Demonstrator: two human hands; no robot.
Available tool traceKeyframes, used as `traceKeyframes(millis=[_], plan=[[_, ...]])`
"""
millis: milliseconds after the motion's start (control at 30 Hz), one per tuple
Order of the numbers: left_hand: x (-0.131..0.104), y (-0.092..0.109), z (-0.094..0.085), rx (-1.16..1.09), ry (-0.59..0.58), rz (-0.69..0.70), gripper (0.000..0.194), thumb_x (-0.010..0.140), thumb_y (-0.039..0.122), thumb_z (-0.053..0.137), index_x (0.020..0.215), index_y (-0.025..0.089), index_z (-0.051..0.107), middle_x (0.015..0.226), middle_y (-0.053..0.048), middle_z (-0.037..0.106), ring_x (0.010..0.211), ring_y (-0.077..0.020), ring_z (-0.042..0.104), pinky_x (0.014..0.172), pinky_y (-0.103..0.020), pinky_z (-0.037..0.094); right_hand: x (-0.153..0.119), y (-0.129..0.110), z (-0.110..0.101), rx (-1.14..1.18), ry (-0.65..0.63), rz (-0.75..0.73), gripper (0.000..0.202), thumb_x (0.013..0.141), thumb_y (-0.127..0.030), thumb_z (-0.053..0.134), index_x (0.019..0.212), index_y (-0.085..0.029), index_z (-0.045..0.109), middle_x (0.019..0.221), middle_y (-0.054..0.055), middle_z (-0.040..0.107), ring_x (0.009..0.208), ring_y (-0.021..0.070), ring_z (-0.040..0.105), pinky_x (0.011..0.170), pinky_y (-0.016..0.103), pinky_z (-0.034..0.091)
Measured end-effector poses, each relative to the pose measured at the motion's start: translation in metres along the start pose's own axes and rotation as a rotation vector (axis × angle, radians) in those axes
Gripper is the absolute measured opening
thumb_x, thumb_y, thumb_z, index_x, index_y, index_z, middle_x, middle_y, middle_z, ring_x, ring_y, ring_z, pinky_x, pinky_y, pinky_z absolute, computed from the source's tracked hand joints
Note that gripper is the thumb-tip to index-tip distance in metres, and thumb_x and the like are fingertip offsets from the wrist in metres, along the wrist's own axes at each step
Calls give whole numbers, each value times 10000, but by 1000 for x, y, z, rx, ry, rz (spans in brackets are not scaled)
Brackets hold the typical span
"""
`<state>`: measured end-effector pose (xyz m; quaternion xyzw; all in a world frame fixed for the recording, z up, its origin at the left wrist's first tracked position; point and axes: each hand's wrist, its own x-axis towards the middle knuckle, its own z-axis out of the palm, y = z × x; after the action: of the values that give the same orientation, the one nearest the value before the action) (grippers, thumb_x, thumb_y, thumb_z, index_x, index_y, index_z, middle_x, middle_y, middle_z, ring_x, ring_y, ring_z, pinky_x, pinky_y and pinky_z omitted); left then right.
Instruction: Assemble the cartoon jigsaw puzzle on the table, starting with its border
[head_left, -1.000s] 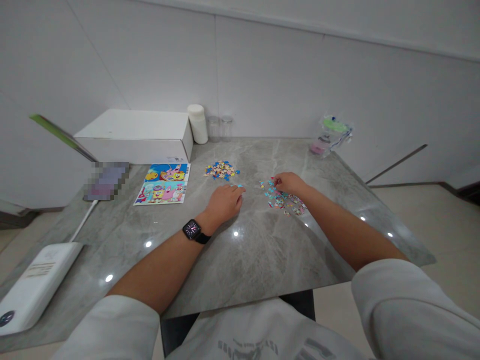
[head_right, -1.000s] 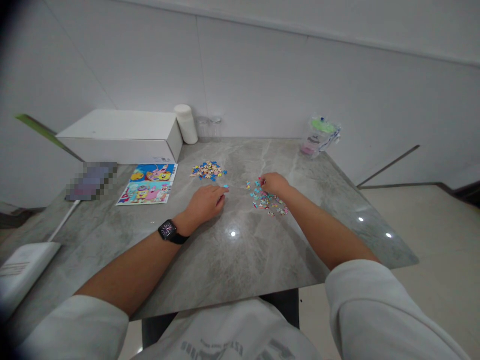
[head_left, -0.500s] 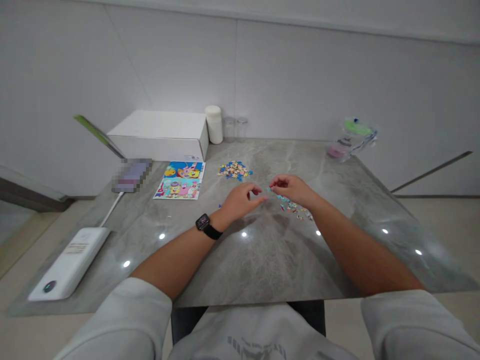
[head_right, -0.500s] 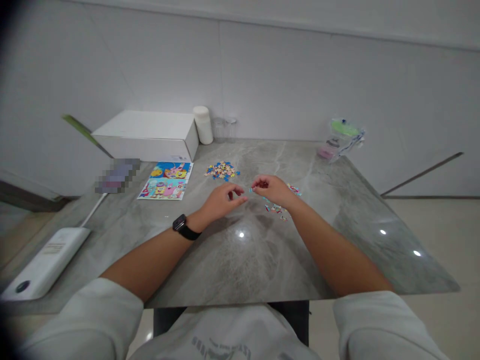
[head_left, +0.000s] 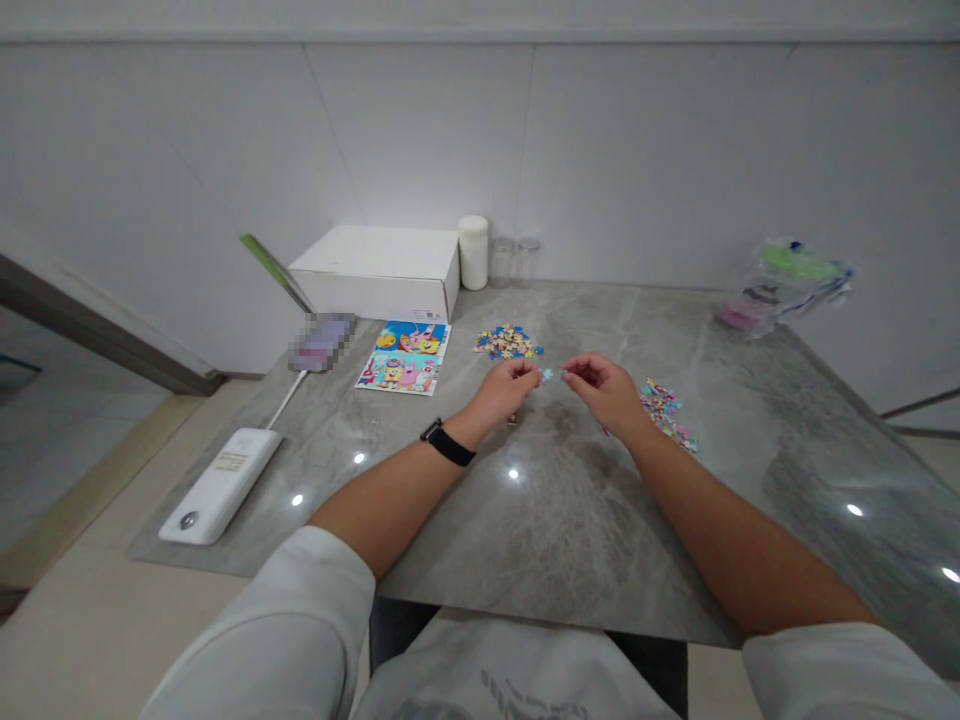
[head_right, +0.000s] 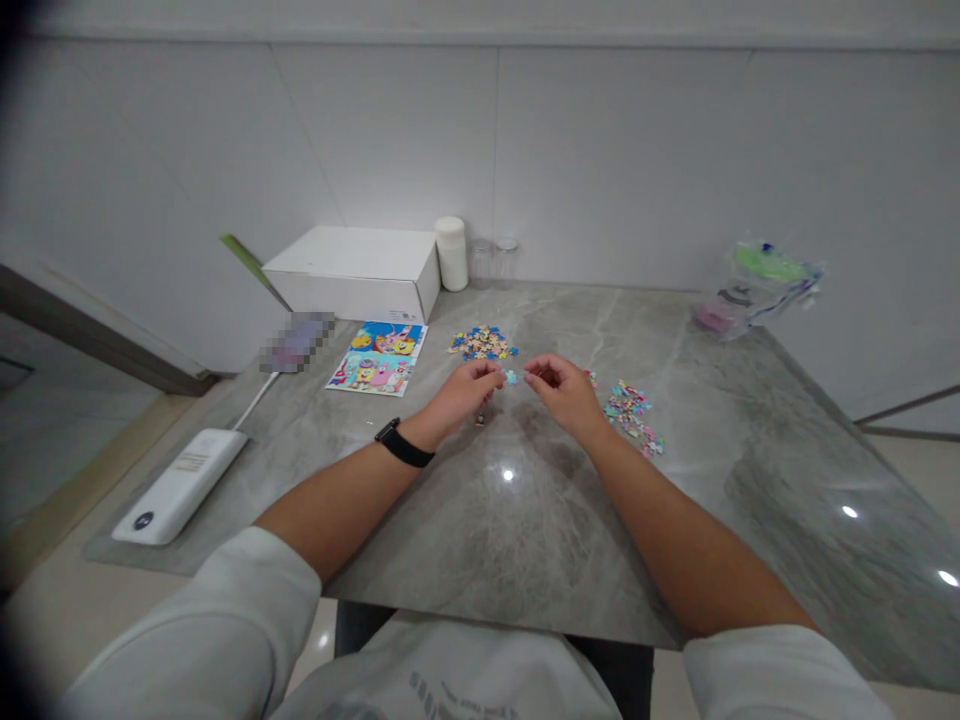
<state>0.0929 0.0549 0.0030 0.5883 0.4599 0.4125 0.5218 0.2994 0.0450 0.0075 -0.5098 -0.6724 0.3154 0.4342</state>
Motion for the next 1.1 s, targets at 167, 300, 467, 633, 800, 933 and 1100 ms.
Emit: traceKeyframes(millis=[167,300,467,633,800,933,1100], plan=[[0,12,-12,57,-15,1,175,891,358,649,836,193,623,739,25,587,644,-113,509,634,-249,418,5,0,-24,-322,42,-48,236,908,-394,661,1021,-222,777,934,62,758,810,204,670,795,341,532],[2,28,-31,241,-64,111,174,907,360,661,875,189,660,764,15,619,710,-134,552,716,-270,464,17,13,-59,-562,-159,123,179,887,-306,658,944,-220,805,858,46,780,774,193,682,742,303,497],[2,45,-53,345,-69,151,173,953,342,617,932,185,689,804,-2,655,767,-153,594,768,-290,489,27,40,-94,-820,-325,253,122,843,-225,670,846,-226,792,830,38,790,756,191,699,677,284,448],[-1,61,-78,516,-43,217,150,971,296,587,936,183,679,845,-7,676,811,-164,608,790,-295,481,31,50,-101,-961,-394,294,121,813,-272,709,853,-232,815,884,66,810,841,243,737,710,309,473],[-3,70,-100,711,-23,268,140,979,261,562,929,188,671,917,-22,705,853,-181,615,784,-300,464,42,12,-92,-901,-318,225,242,895,-323,655,1022,-227,837,1039,86,818,936,252,742,797,321,512],[-4,72,-104,774,-56,293,166,998,273,548,940,190,679,925,-23,710,848,-181,615,782,-297,468,51,-46,-70,-733,-314,100,270,932,-403,638,1029,-232,824,984,67,810,858,223,717,777,311,510],[-8,74,-95,789,-148,326,181,998,313,582,927,191,695,919,-26,717,847,-185,632,758,-298,473,47,-90,-14,-363,-365,-65,341,950,-489,603,1039,-219,791,889,44,766,787,198,656,724,302,479]])
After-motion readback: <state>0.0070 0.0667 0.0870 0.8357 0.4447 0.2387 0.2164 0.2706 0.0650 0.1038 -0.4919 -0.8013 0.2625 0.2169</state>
